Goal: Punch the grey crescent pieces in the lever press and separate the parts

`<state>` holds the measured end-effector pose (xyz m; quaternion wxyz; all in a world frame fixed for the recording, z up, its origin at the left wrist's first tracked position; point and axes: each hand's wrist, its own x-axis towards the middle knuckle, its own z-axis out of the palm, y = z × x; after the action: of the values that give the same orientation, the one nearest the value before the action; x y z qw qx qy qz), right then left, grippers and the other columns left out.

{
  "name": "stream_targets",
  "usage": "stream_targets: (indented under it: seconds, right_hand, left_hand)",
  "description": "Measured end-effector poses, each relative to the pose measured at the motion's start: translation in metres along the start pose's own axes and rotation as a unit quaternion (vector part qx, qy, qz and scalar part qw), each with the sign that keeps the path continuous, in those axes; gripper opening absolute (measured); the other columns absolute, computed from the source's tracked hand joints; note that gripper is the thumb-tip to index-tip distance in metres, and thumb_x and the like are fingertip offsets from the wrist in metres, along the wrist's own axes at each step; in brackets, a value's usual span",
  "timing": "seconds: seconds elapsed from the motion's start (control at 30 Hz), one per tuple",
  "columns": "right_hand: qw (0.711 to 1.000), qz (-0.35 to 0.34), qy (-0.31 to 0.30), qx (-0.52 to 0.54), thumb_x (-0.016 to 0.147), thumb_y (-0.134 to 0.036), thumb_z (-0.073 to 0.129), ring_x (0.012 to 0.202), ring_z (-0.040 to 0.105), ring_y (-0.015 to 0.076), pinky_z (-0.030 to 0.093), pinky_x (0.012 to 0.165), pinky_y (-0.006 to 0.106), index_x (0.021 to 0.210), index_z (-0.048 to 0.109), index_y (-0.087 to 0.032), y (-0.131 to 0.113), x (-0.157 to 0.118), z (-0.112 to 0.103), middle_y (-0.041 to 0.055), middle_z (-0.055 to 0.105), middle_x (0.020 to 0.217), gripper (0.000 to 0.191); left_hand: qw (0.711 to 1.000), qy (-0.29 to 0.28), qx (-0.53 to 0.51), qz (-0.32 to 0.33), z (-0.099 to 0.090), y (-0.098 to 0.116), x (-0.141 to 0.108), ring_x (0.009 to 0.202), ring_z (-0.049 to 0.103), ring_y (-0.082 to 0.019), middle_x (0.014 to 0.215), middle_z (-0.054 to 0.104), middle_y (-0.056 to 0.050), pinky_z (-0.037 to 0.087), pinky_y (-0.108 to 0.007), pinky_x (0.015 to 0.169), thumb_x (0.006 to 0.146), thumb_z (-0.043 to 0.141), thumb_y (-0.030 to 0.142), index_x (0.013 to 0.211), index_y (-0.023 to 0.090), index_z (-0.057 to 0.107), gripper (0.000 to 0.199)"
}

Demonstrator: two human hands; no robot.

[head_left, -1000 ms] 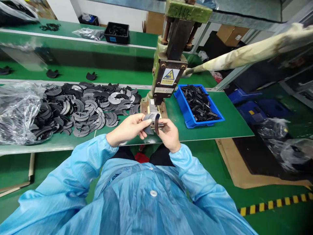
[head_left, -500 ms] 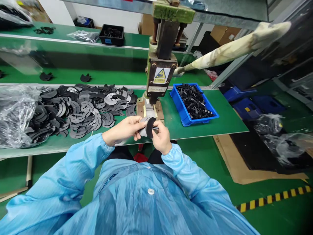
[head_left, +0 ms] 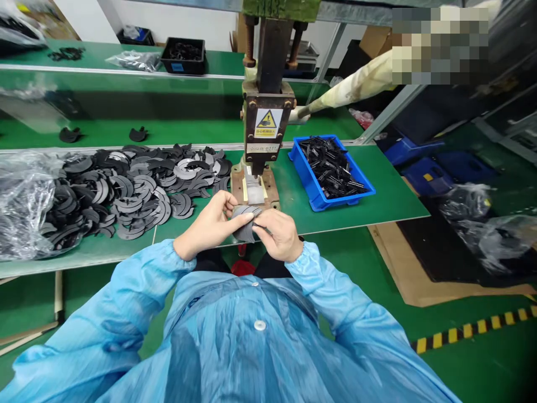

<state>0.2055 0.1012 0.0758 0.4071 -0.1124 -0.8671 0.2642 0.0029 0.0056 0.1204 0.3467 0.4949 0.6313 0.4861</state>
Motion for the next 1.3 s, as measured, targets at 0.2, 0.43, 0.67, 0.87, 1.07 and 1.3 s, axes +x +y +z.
stream_targets:
  seconds: [0.2,0.43,0.67,0.87,1.07,1.3]
  right_hand:
    - [1.0,0.009,0.014,0.013,0.098,-0.03,0.07,0.095,0.078,0.0202,0.065,0.086,0.04,0.112,0.07,-0.027,0.003,-0.006,-0.001,0.0059,0.08,0.103,0.015]
    - [0.997,0.042,0.06,0.026,0.098,-0.027,0.069,0.105,0.079,0.0205,0.066,0.092,0.04,0.128,0.066,-0.026,0.002,-0.01,-0.005,0.0079,0.081,0.114,0.03]
    - [0.996,0.033,0.059,0.05,0.096,-0.024,0.071,0.103,0.079,0.0196,0.066,0.092,0.039,0.128,0.067,-0.029,0.001,-0.014,0.001,0.005,0.082,0.11,0.033]
    - [0.996,0.062,0.057,0.038,0.094,-0.029,0.074,0.1,0.079,0.02,0.067,0.091,0.04,0.121,0.07,-0.027,0.009,-0.019,0.0,0.005,0.082,0.106,0.027]
    - [0.971,0.184,0.149,-0.023,0.102,-0.037,0.065,0.103,0.077,0.0191,0.066,0.096,0.04,0.124,0.07,-0.023,0.063,-0.039,-0.025,0.0088,0.079,0.112,0.027]
    - [0.94,0.27,0.191,-0.082,0.102,-0.047,0.062,0.096,0.077,0.0194,0.067,0.087,0.038,0.116,0.072,-0.02,0.116,-0.056,-0.034,0.01,0.079,0.108,0.031]
  left_hand:
    - [0.975,-0.153,-0.133,-0.097,-0.007,0.002,-0.006,0.066,0.059,-0.012,0.085,0.067,0.0,0.051,-0.024,0.057,0.086,0.083,0.064,0.096,0.021,0.07,0.046]
    - [0.979,-0.029,0.073,0.187,-0.02,-0.013,-0.022,0.096,0.075,-0.022,0.102,0.079,-0.007,0.063,-0.039,0.09,0.095,0.077,0.03,0.105,0.027,0.078,0.01]
    - [0.913,-0.009,0.193,0.359,-0.032,-0.026,-0.026,0.111,0.076,-0.024,0.104,0.079,-0.006,0.066,-0.045,0.095,0.093,0.065,0.01,0.111,0.034,0.08,0.033]
    - [0.917,0.011,0.188,0.352,-0.034,-0.032,-0.028,0.11,0.077,-0.024,0.104,0.079,-0.005,0.065,-0.043,0.098,0.092,0.069,0.011,0.109,0.031,0.079,0.028]
    - [0.98,0.191,0.038,0.028,-0.064,-0.058,0.053,0.068,0.07,-0.014,0.085,0.073,-0.001,0.057,-0.024,0.061,0.09,0.085,0.038,0.107,0.02,0.065,0.031]
    - [0.943,0.215,-0.081,-0.241,-0.118,-0.069,0.228,0.06,0.062,-0.011,0.074,0.068,-0.005,0.051,-0.021,0.057,0.098,0.078,0.019,0.102,0.01,0.068,0.014]
